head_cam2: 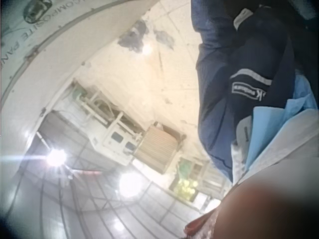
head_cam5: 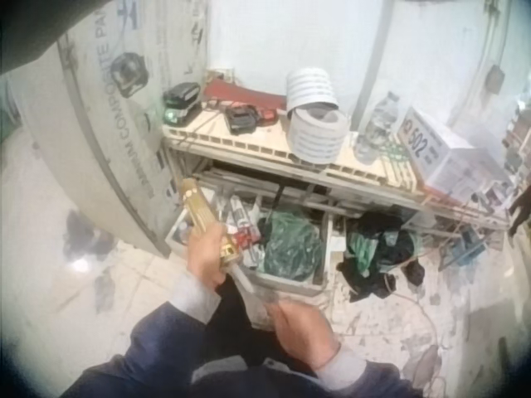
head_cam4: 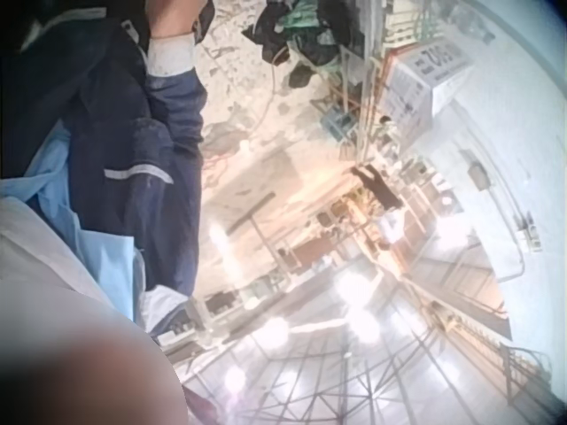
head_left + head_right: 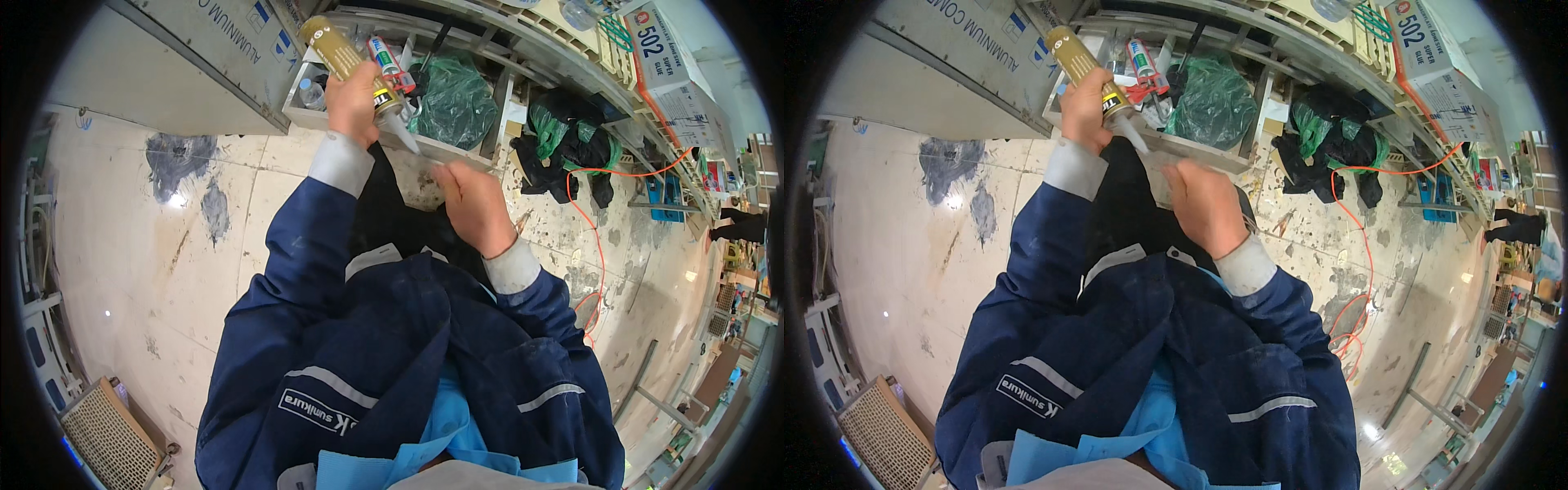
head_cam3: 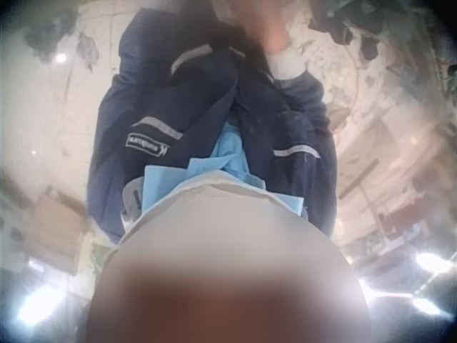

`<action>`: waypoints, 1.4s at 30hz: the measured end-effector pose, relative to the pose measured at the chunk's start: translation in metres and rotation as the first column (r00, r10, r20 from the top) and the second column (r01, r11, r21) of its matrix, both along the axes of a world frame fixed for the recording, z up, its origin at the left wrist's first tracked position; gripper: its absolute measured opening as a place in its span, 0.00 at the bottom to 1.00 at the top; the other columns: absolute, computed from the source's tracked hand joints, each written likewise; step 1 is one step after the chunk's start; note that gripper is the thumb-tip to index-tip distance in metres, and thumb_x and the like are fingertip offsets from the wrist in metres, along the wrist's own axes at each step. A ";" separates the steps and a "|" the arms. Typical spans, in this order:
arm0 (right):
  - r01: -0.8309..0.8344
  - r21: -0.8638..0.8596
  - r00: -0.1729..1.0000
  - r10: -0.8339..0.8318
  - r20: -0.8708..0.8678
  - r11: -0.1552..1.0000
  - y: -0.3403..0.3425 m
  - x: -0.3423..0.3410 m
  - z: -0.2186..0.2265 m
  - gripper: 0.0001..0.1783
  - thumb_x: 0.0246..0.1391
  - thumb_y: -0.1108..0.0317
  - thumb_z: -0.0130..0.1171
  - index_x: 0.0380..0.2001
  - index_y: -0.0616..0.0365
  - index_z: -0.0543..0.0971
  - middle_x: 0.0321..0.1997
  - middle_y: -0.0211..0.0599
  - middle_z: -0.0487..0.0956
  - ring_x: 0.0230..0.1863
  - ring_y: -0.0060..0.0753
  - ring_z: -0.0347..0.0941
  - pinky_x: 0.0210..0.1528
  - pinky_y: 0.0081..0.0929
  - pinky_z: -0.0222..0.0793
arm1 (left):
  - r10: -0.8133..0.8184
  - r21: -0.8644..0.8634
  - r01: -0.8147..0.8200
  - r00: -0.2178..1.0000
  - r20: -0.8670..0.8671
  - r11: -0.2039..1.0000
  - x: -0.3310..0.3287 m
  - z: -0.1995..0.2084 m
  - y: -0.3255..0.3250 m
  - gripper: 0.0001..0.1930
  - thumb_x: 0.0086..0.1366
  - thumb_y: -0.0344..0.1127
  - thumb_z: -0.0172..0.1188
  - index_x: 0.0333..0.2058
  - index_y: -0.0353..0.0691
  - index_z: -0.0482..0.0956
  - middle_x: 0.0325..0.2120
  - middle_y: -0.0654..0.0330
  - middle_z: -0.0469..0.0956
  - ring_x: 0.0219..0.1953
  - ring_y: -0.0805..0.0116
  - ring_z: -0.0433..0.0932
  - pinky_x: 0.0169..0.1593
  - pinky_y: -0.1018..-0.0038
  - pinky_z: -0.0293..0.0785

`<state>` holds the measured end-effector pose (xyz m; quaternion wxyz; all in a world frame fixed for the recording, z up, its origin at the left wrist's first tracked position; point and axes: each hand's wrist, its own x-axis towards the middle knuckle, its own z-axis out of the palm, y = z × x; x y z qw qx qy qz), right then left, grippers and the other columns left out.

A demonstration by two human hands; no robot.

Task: The person prepares a construction adhesive cartridge by cutting the tip and inserting it into a caulking gun. They then apply a continuous bead of adhesive along a long wooden panel on a workbench.

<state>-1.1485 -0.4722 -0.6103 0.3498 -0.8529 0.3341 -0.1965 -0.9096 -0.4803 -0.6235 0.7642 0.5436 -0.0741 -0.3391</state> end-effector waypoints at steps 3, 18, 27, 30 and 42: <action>0.040 -0.131 0.997 -0.048 -0.060 0.991 0.001 -0.009 0.008 0.15 0.65 0.63 0.56 0.28 0.64 0.76 0.27 0.54 0.77 0.31 0.61 0.74 0.32 0.46 0.68 | 0.054 0.003 -0.054 0.999 -0.003 0.999 0.011 -0.004 -0.006 0.13 0.60 0.34 0.61 0.38 0.30 0.74 0.24 0.52 0.79 0.24 0.61 0.81 0.28 0.64 0.82; -0.032 0.106 0.999 0.030 0.022 0.994 0.000 -0.040 0.021 0.15 0.66 0.63 0.55 0.29 0.64 0.76 0.27 0.54 0.77 0.31 0.60 0.74 0.34 0.44 0.69 | 0.053 -0.069 -0.065 0.984 -0.173 0.995 0.075 -0.032 -0.010 0.09 0.62 0.34 0.58 0.37 0.35 0.71 0.26 0.50 0.78 0.25 0.56 0.80 0.31 0.60 0.82; 0.449 0.622 0.868 -0.478 -0.135 0.641 -0.051 -0.160 -0.036 0.19 0.70 0.56 0.53 0.30 0.60 0.79 0.18 0.24 0.69 0.17 0.20 0.64 0.20 0.25 0.61 | -0.053 -0.239 -0.040 0.928 -0.369 0.970 0.134 -0.024 0.040 0.11 0.62 0.34 0.57 0.39 0.35 0.70 0.30 0.50 0.77 0.34 0.55 0.78 0.40 0.59 0.80; 0.511 0.643 0.794 -0.600 -0.099 0.570 -0.087 -0.175 -0.087 0.18 0.69 0.58 0.53 0.31 0.61 0.81 0.17 0.25 0.69 0.15 0.21 0.62 0.18 0.24 0.60 | -0.128 -0.223 0.012 0.849 -0.513 0.975 0.105 -0.030 0.053 0.12 0.62 0.35 0.58 0.41 0.34 0.71 0.32 0.49 0.78 0.35 0.56 0.79 0.40 0.59 0.81; 0.436 0.639 0.844 -0.534 -0.046 0.634 -0.268 -0.129 -0.240 0.11 0.59 0.70 0.52 0.37 0.60 0.83 0.24 0.43 0.80 0.18 0.36 0.74 0.17 0.36 0.66 | -0.274 -0.249 0.172 0.838 -0.472 0.953 0.025 -0.018 0.179 0.25 0.75 0.50 0.46 0.66 0.50 0.66 0.52 0.39 0.75 0.34 0.60 0.83 0.35 0.65 0.86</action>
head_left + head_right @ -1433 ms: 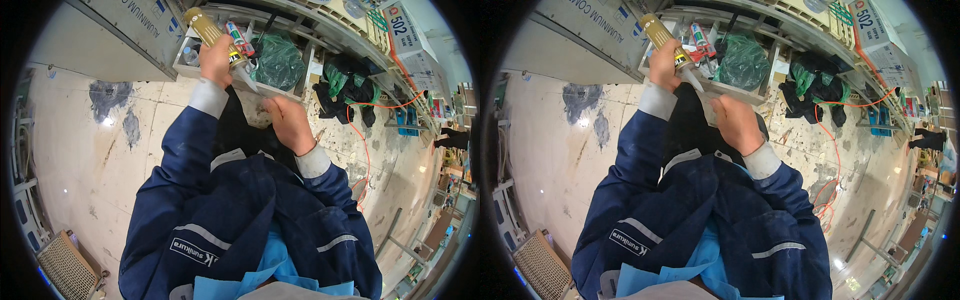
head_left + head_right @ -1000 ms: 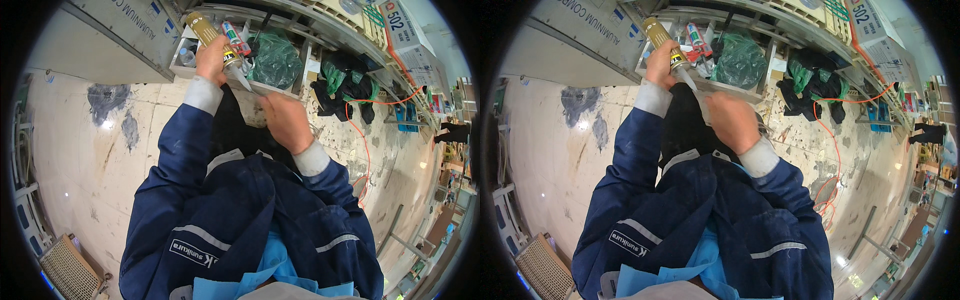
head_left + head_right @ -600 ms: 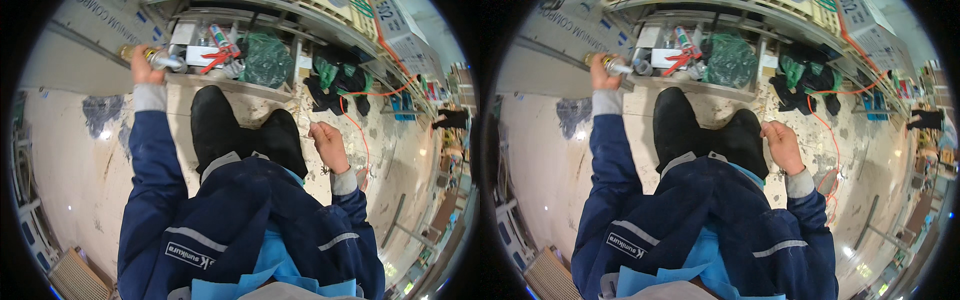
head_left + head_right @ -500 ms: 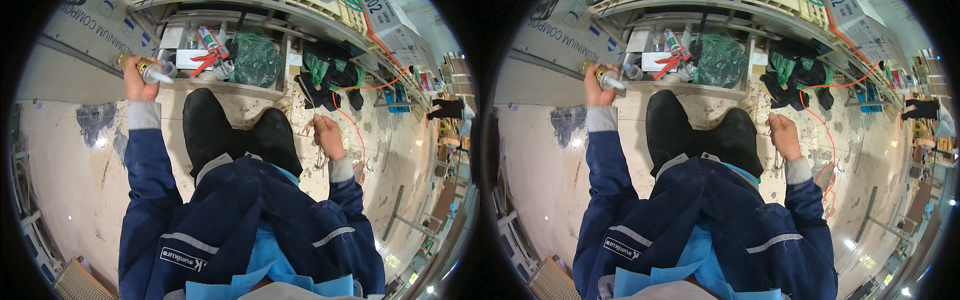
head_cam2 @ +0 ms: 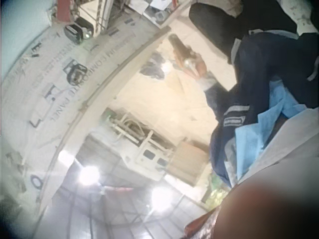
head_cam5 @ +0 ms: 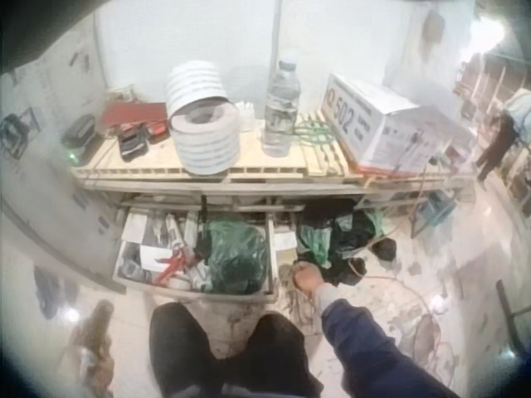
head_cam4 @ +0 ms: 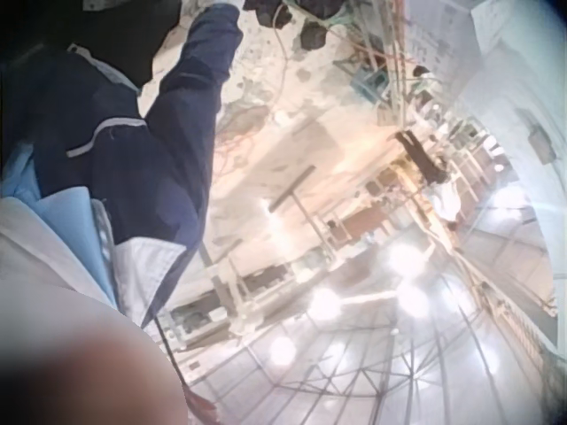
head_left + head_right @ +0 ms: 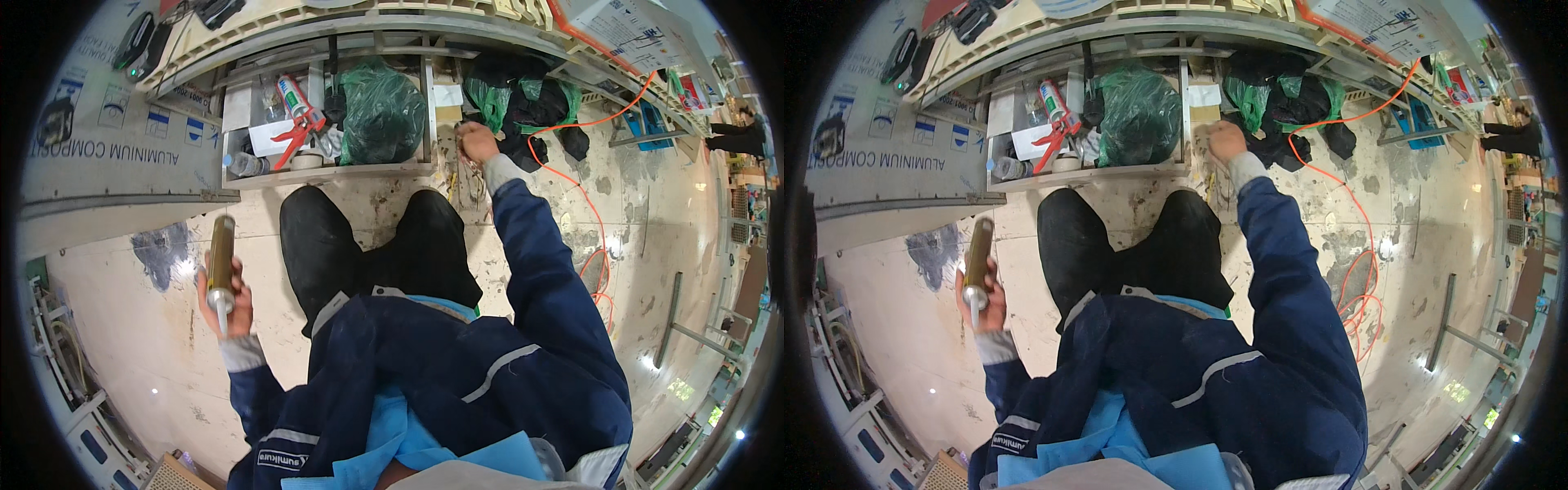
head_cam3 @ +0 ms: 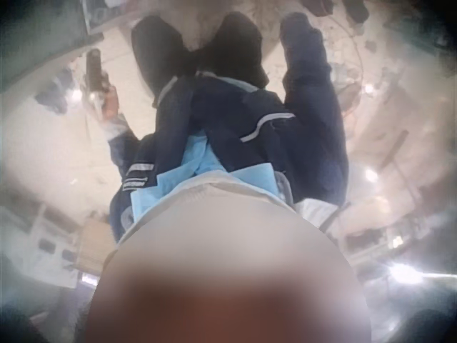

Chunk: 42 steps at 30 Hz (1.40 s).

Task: The person prepares a construction adhesive cartridge by cutting the tip and inserting it into a caulking gun. They then apply a continuous bead of adhesive along a long wooden panel on a workbench.

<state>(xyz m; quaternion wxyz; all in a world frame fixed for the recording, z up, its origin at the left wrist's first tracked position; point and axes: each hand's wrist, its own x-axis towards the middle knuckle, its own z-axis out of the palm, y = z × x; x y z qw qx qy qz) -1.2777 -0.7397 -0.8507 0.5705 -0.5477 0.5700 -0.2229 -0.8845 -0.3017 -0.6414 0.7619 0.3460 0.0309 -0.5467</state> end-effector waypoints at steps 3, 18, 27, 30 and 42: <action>-0.104 -0.110 0.993 0.109 0.043 0.989 -0.036 0.030 -0.027 0.10 0.59 0.73 0.51 0.37 0.61 0.82 0.25 0.45 0.80 0.17 0.40 0.74 0.16 0.39 0.65 | 0.085 0.005 -0.085 0.993 -0.076 0.996 -0.024 0.007 0.028 0.28 0.74 0.50 0.46 0.71 0.60 0.59 0.54 0.40 0.72 0.34 0.61 0.83 0.39 0.62 0.87; -0.137 -0.587 0.984 0.179 0.015 0.798 0.035 0.160 0.066 0.31 0.56 0.53 0.65 0.56 0.64 0.76 0.59 0.63 0.74 0.61 0.63 0.70 0.66 0.46 0.64 | 0.029 -0.047 -0.026 0.998 0.063 0.999 -0.091 0.024 -0.026 0.38 0.74 0.66 0.38 0.74 0.52 0.50 0.47 0.39 0.76 0.28 0.64 0.78 0.40 0.58 0.84; -0.508 -0.619 0.753 0.658 0.019 0.599 0.209 0.109 0.191 0.47 0.45 0.59 0.70 0.67 0.57 0.61 0.60 0.50 0.72 0.59 0.59 0.71 0.60 0.50 0.66 | -0.547 0.147 0.549 0.835 -0.055 0.823 -0.094 0.008 -0.107 0.39 0.71 0.67 0.38 0.65 0.39 0.64 0.34 0.47 0.80 0.28 0.63 0.80 0.30 0.63 0.83; -0.447 -0.468 0.855 0.518 0.028 0.762 0.225 0.077 0.190 0.45 0.46 0.62 0.67 0.67 0.56 0.60 0.58 0.51 0.73 0.56 0.62 0.73 0.56 0.49 0.70 | -0.654 -0.081 0.696 0.703 0.279 0.713 -0.100 -0.009 -0.140 0.34 0.73 0.60 0.42 0.63 0.35 0.67 0.40 0.51 0.80 0.34 0.64 0.80 0.39 0.62 0.81; -0.501 -0.020 0.858 0.499 0.124 0.865 0.230 0.054 0.196 0.34 0.56 0.48 0.65 0.56 0.63 0.73 0.37 0.54 0.80 0.37 0.49 0.80 0.40 0.40 0.73 | -0.215 0.062 0.209 0.969 0.124 0.976 -0.136 -0.036 -0.205 0.19 0.71 0.56 0.53 0.38 0.43 0.72 0.34 0.61 0.78 0.41 0.64 0.79 0.49 0.59 0.76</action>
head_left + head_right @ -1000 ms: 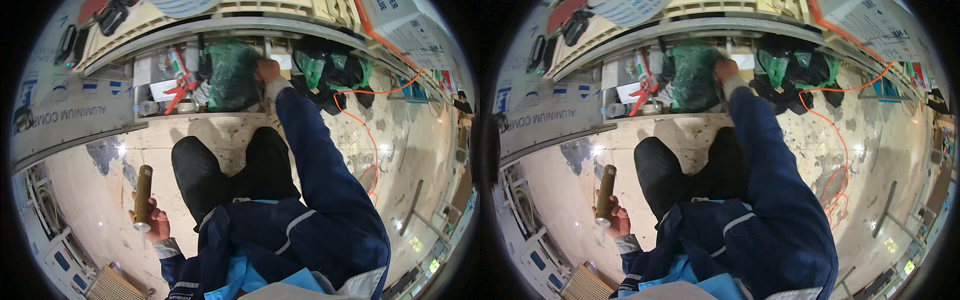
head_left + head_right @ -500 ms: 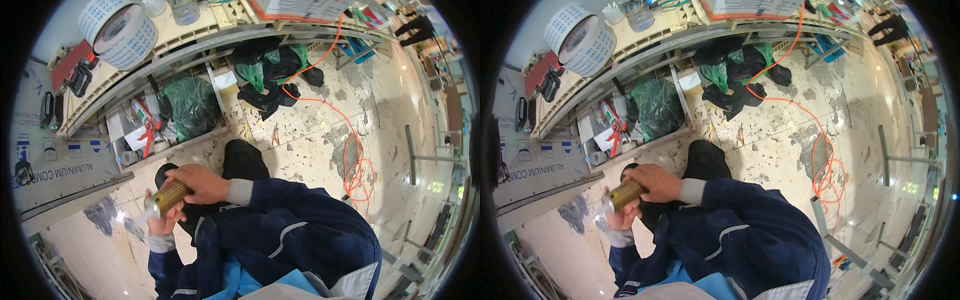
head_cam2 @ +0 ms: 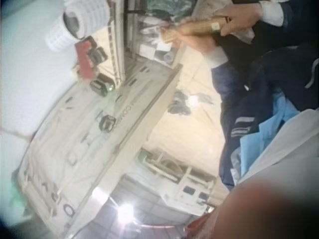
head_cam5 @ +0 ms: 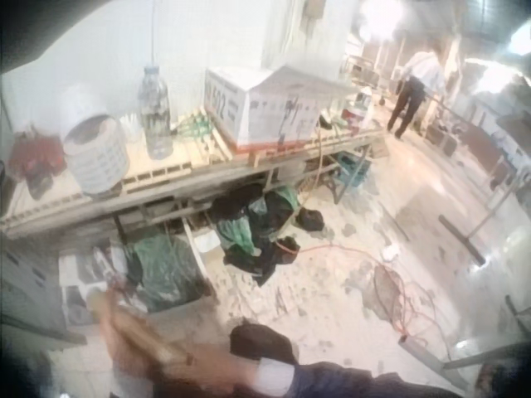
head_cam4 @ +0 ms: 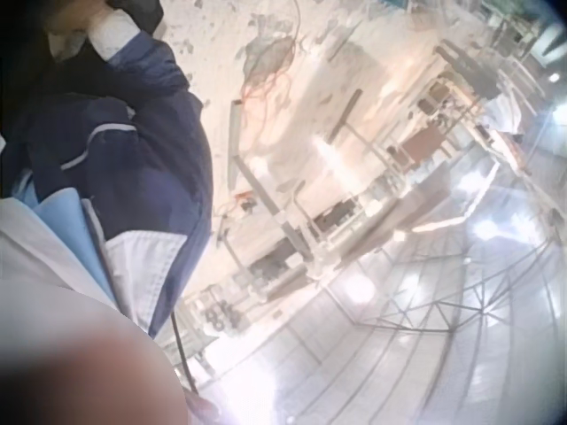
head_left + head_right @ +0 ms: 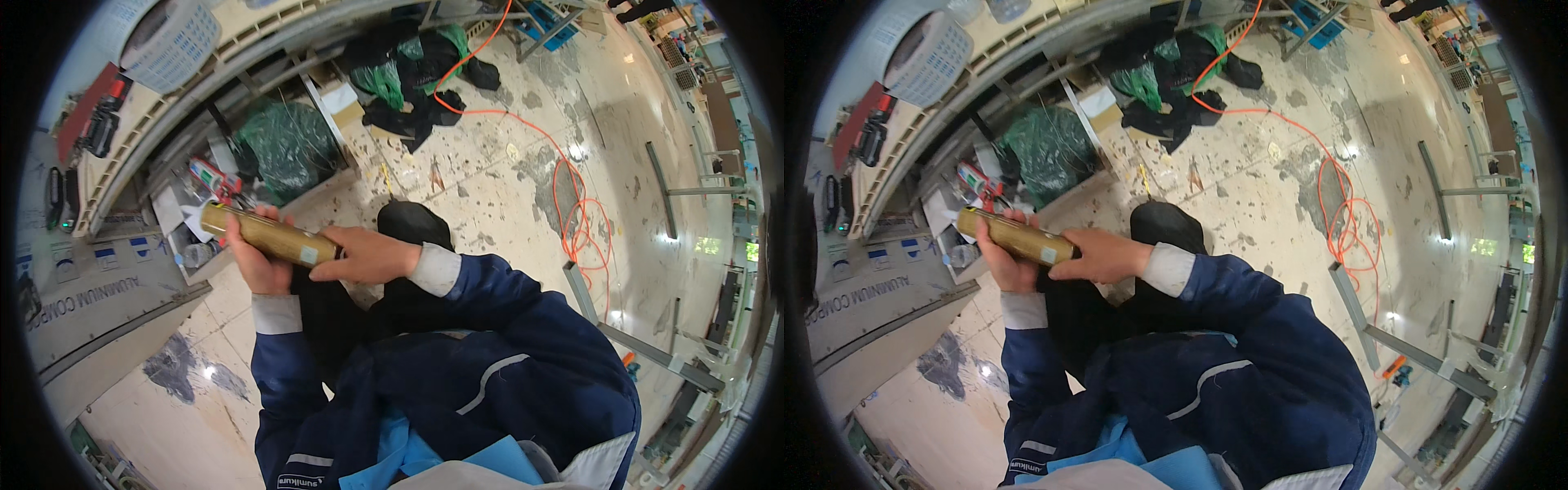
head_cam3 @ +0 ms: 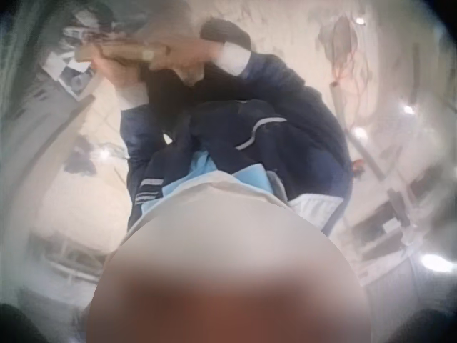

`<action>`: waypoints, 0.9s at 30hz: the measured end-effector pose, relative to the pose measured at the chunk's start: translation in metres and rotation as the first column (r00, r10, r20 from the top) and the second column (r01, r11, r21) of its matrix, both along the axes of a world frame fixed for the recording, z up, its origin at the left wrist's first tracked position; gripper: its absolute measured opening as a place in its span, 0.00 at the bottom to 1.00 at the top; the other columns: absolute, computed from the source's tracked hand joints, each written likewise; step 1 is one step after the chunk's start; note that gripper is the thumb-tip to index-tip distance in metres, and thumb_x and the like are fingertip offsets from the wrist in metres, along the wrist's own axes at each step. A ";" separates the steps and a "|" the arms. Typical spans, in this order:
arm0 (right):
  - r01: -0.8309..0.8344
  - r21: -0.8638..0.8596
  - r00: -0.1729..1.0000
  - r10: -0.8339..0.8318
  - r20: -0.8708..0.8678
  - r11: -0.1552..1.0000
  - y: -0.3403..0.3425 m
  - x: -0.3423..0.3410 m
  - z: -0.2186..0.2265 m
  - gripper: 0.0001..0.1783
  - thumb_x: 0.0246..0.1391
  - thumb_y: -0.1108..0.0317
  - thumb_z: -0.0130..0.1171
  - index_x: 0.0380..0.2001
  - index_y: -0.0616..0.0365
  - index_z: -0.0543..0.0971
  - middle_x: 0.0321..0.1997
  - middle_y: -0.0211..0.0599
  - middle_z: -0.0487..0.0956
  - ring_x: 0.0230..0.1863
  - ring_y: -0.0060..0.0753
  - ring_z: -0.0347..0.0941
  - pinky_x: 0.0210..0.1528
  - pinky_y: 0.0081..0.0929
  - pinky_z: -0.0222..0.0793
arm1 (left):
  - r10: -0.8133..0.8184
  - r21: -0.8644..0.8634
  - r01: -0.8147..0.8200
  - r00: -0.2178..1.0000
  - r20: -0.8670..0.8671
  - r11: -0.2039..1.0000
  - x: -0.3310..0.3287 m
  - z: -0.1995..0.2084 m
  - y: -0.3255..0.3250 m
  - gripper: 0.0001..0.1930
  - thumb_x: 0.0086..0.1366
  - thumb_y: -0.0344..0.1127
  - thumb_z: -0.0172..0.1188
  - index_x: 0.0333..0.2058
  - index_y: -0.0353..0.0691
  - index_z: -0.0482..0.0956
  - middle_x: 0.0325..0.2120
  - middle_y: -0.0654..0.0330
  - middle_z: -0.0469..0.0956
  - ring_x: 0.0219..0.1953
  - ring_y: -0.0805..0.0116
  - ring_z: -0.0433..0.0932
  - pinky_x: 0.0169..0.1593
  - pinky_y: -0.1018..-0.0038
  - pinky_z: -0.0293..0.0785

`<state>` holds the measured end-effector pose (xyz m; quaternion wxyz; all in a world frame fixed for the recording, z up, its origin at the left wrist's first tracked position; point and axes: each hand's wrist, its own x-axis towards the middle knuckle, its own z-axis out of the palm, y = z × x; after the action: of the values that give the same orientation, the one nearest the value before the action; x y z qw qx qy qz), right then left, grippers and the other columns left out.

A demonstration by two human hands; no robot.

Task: The person prepares a construction adhesive cartridge by cutting the tip and inserting it into a caulking gun. They then apply a continuous bead of adhesive along a long wooden panel on a workbench.

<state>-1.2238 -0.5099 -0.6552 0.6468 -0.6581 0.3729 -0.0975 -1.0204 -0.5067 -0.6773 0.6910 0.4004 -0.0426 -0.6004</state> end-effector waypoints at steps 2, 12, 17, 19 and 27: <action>0.005 0.070 1.000 -0.005 -0.003 0.998 0.001 -0.017 -0.010 0.29 0.58 0.46 0.64 0.47 0.64 0.78 0.32 0.51 0.80 0.32 0.44 0.78 0.36 0.38 0.73 | 0.046 0.039 -0.047 0.999 0.028 0.998 -0.001 -0.015 0.001 0.19 0.71 0.55 0.53 0.39 0.44 0.72 0.33 0.62 0.76 0.37 0.65 0.77 0.45 0.60 0.76; 0.670 0.103 0.733 -0.633 -0.250 0.735 -0.135 -0.137 -0.190 0.12 0.58 0.76 0.48 0.34 0.66 0.82 0.38 0.39 0.85 0.37 0.31 0.80 0.40 0.27 0.78 | 0.056 0.457 -0.031 0.998 -0.042 0.889 -0.049 0.017 0.069 0.16 0.67 0.49 0.59 0.48 0.50 0.71 0.36 0.67 0.72 0.36 0.70 0.72 0.41 0.65 0.73; -0.145 -0.572 0.410 -0.477 -0.777 0.807 -0.205 -0.182 -0.359 0.24 0.66 0.52 0.44 0.49 0.59 0.82 0.65 0.52 0.71 0.60 0.50 0.72 0.57 0.47 0.71 | 0.005 0.336 -0.037 0.996 0.093 0.941 -0.049 0.002 0.105 0.26 0.63 0.49 0.63 0.53 0.47 0.64 0.35 0.63 0.72 0.34 0.67 0.72 0.40 0.62 0.76; 0.008 -0.711 0.376 -0.661 -0.649 0.703 -0.218 -0.171 -0.380 0.23 0.66 0.53 0.46 0.48 0.58 0.82 0.62 0.50 0.73 0.58 0.49 0.73 0.56 0.45 0.72 | -0.015 0.320 -0.023 0.993 0.115 0.947 -0.047 -0.006 0.112 0.28 0.63 0.49 0.63 0.55 0.45 0.62 0.36 0.62 0.72 0.34 0.66 0.72 0.40 0.61 0.76; -0.239 -0.277 0.723 -0.020 -0.691 0.931 0.030 -0.130 -0.173 0.18 0.61 0.54 0.53 0.38 0.52 0.87 0.44 0.41 0.84 0.43 0.45 0.80 0.46 0.44 0.75 | -0.182 0.626 0.005 0.959 0.219 0.780 -0.046 -0.019 0.101 0.23 0.65 0.53 0.63 0.51 0.46 0.71 0.38 0.65 0.73 0.39 0.72 0.74 0.43 0.71 0.75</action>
<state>-1.3535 -0.4802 -0.8282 0.3423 -0.7718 0.5208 0.1262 -1.0662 -0.4056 -0.6960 0.4780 0.6793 0.0441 -0.5551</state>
